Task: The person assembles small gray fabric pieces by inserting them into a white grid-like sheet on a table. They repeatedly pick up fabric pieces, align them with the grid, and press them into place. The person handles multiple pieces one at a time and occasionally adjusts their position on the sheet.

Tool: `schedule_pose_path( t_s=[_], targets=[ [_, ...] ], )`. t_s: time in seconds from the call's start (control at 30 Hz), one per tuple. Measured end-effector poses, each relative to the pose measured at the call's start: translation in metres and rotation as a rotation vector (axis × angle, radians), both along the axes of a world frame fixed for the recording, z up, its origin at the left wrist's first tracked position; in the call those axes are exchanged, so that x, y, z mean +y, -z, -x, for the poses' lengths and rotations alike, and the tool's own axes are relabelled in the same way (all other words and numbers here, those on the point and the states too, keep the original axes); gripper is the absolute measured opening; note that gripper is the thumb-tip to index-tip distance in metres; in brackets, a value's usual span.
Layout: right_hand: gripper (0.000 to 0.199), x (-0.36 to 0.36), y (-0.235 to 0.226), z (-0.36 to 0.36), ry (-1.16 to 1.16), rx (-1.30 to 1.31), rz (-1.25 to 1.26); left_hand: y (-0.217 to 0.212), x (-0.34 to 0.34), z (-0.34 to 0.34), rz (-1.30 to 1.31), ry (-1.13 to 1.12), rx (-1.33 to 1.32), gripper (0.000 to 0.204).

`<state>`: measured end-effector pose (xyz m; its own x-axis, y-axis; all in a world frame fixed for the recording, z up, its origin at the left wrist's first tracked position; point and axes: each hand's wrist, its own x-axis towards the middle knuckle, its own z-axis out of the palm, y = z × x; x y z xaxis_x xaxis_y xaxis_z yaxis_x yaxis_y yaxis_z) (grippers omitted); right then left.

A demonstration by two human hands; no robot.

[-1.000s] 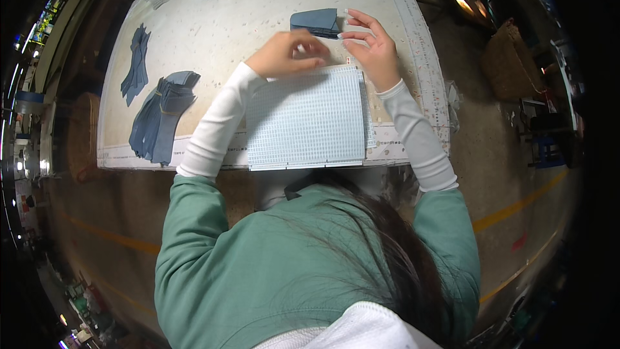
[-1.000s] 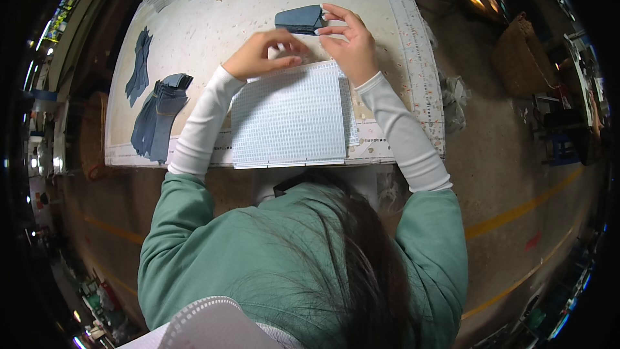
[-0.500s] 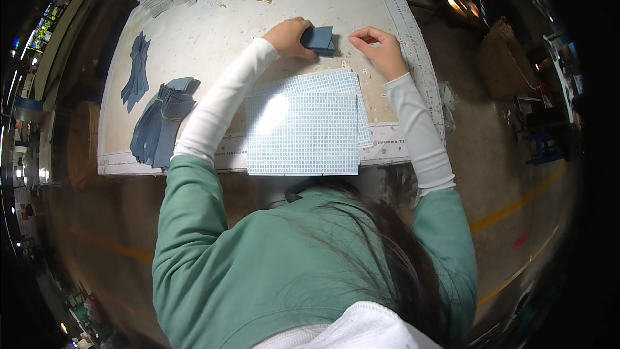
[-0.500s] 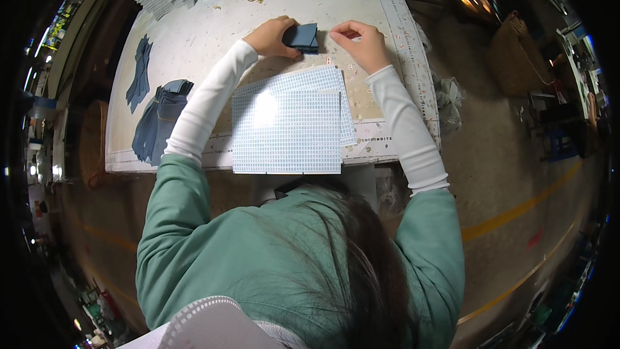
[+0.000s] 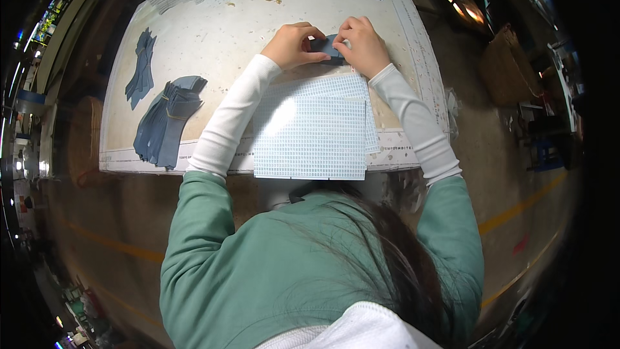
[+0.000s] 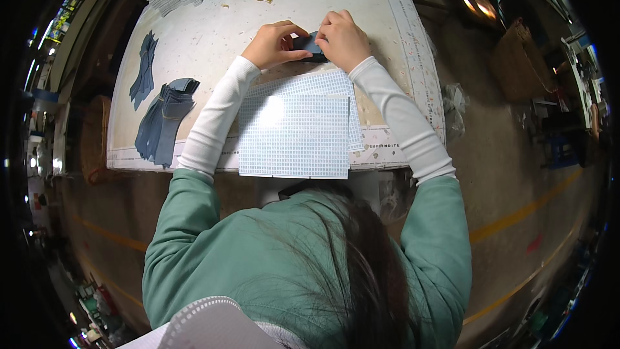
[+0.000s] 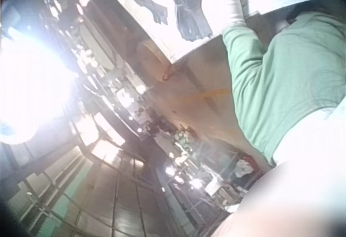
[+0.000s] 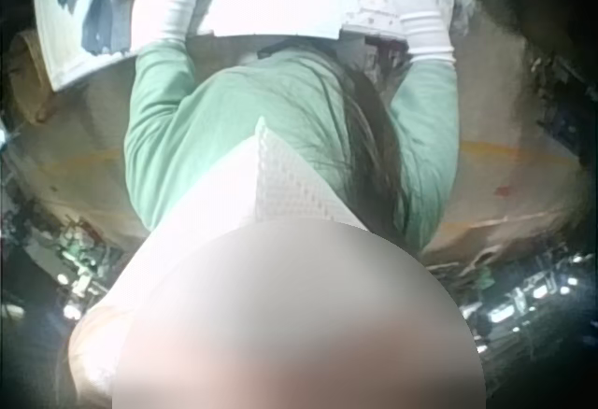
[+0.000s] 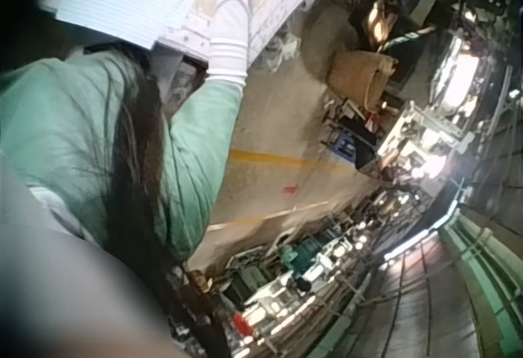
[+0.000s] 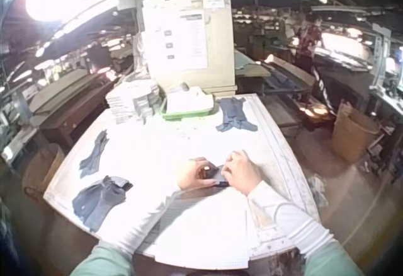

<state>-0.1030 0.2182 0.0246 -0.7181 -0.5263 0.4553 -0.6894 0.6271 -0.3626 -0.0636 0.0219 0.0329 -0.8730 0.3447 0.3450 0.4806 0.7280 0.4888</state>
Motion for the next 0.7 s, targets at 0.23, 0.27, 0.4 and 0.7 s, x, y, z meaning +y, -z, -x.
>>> schedule_pose_path(
  t_s=[0.23, 0.27, 0.4, 0.7],
  targets=[
    [0.005, 0.002, -0.003, 0.007, 0.048, 0.020, 0.021, 0.005, -0.004, 0.003, -0.020, -0.004, -0.028, 0.040],
    [0.005, 0.004, -0.003, 0.010, 0.048, 0.014, 0.051, 0.005, -0.004, 0.003, -0.025, 0.003, -0.022, 0.039],
    [0.007, 0.011, -0.001, 0.015, 0.055, -0.006, 0.092, 0.005, -0.003, 0.000, -0.054, 0.004, -0.047, 0.035],
    [0.006, -0.002, 0.003, 0.004, -0.022, 0.184, -0.070, 0.007, -0.003, 0.001, -0.058, 0.018, -0.025, 0.033]
  ],
)
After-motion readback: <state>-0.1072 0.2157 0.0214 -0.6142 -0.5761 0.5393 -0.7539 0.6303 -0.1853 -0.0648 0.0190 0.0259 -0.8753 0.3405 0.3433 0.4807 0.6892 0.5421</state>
